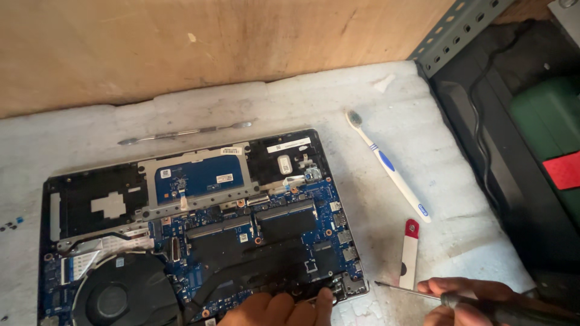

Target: The person works on a disassembled laptop lying open on a workbench, manipulating small components on the exposed motherboard with both hands. They then pick up a screwdriver and use it to work on the laptop's internal parts.

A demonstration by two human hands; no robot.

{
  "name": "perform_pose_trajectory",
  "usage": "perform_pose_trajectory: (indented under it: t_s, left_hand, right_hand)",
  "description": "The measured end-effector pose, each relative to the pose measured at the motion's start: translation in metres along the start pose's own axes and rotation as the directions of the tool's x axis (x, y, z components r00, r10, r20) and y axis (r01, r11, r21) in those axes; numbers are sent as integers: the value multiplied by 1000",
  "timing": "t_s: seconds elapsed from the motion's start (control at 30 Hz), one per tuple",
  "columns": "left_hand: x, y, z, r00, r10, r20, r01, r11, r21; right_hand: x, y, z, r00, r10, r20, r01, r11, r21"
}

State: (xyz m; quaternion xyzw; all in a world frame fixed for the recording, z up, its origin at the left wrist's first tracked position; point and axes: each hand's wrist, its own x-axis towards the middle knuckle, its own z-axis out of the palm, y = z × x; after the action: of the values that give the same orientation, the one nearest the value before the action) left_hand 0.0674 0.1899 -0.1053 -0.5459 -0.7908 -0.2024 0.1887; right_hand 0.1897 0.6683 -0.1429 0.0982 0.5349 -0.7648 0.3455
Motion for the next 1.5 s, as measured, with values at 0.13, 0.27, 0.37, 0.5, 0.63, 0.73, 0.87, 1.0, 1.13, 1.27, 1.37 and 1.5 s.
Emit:
perform_pose_trajectory:
  t_s: [0.13, 0.27, 0.37, 0.5, 0.63, 0.73, 0.87, 1.0, 1.13, 1.27, 1.37, 1.5]
  left_hand:
    - [-2, 1, 4, 1000, 1, -9, -1, 1000, 19]
    - [-4, 3, 7, 999, -19, -41, 20, 999, 40]
    - [-2, 6, 8, 998, -45, -32, 46, 998, 37]
    - [2, 6, 9, 996, -74, -52, 74, 997, 0]
    - [2, 4, 2, 996, -69, -57, 68, 997, -31]
    - [3, 2, 0, 999, -27, -22, 26, 999, -35]
    - [4, 2, 0, 1000, -12, -25, 11, 999, -33]
    - [4, 3, -1, 999, -11, -41, 11, 1000, -19]
    - [4, 4, -1, 999, -19, -31, 19, 1000, -15]
    - [3, 5, -2, 999, -35, 6, 35, 999, -39]
    - [4, 7, -1, 998, -55, -20, 54, 997, -50]
    - [4, 5, 1, 999, -30, -22, 30, 999, -31]
  right_hand:
    - [27, -15, 22, 946, 305, 109, -323, 874, 364]
    - [37, -26, 22, 793, 609, -25, -534, 714, 452]
    - [25, -12, 27, 933, 246, -263, -240, 969, 55]
    - [15, 2, 39, 924, -382, 12, 351, 837, -420]
    - [21, -22, 41, 956, -173, 235, 282, 760, -586]
    - [27, -36, 46, 950, -44, 310, 259, 664, -701]
    - [29, -29, 60, 988, -30, 150, 129, 687, -715]
    - [36, -16, 64, 997, -55, -53, -10, 593, -805]
    - [48, -11, 55, 927, -283, 247, 337, 336, -879]
    - [43, -6, 58, 938, -307, 161, 298, 476, -827]
    - [44, -2, 70, 889, -423, 176, 379, 464, -801]
    - [54, -12, 77, 747, -511, 425, 605, 258, -754]
